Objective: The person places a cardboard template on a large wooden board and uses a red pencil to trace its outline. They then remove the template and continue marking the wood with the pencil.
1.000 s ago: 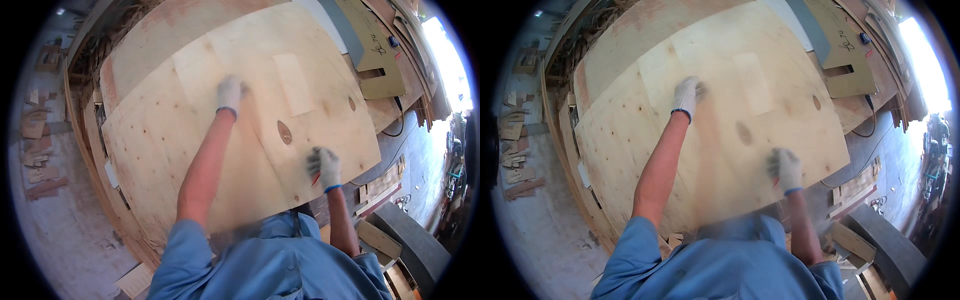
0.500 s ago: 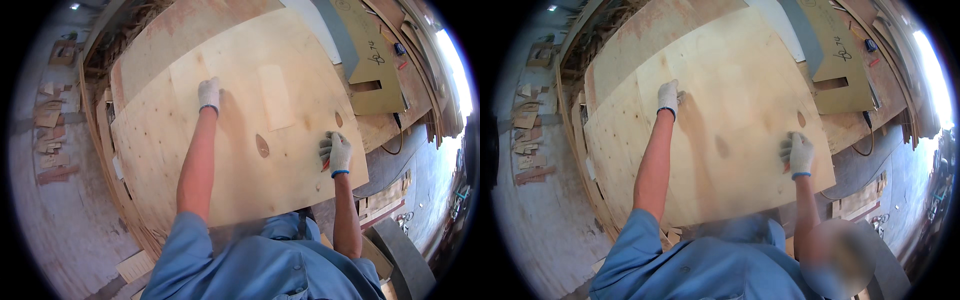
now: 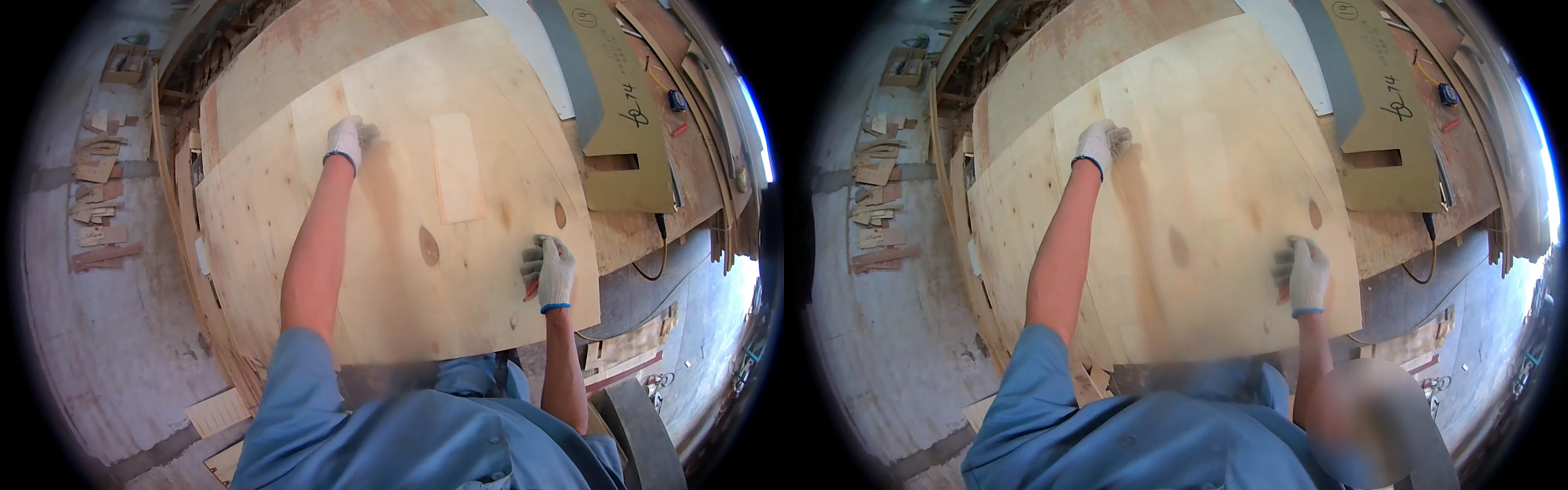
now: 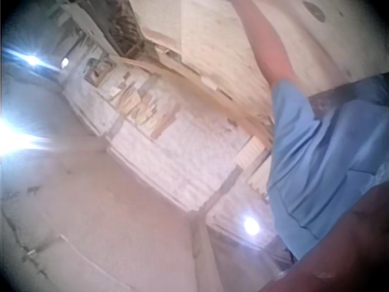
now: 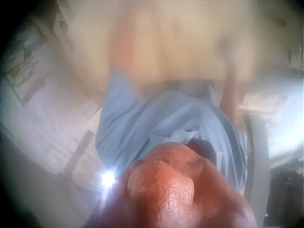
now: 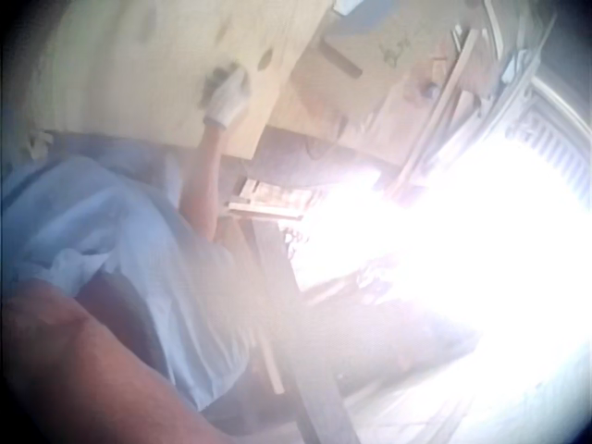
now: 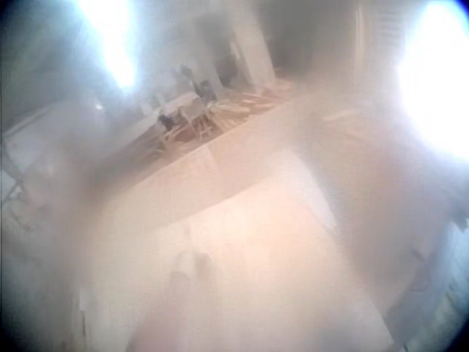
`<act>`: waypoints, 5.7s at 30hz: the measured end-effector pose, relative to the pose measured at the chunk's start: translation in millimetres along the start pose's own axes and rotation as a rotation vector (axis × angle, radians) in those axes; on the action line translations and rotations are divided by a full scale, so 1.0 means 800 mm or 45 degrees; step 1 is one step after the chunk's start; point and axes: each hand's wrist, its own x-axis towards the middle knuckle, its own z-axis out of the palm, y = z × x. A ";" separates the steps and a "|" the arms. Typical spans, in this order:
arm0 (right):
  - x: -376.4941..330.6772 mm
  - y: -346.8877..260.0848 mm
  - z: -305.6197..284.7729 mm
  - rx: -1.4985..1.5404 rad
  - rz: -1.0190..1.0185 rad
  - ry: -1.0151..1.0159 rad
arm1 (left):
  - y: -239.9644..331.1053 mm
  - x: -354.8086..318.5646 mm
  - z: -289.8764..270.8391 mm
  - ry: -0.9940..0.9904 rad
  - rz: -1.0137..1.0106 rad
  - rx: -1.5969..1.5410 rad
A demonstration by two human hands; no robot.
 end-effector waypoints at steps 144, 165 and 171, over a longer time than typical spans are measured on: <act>-0.201 -0.134 0.036 0.437 -0.898 -0.052 | -0.250 -0.346 -1.151 1.033 -0.303 1.314; -0.444 0.251 0.241 0.248 -0.088 -0.166 | -0.138 -0.277 -0.529 -0.409 -0.224 -0.329; -0.475 0.363 0.261 0.117 0.137 -0.210 | -0.129 -0.214 -0.444 -0.396 -0.045 -0.441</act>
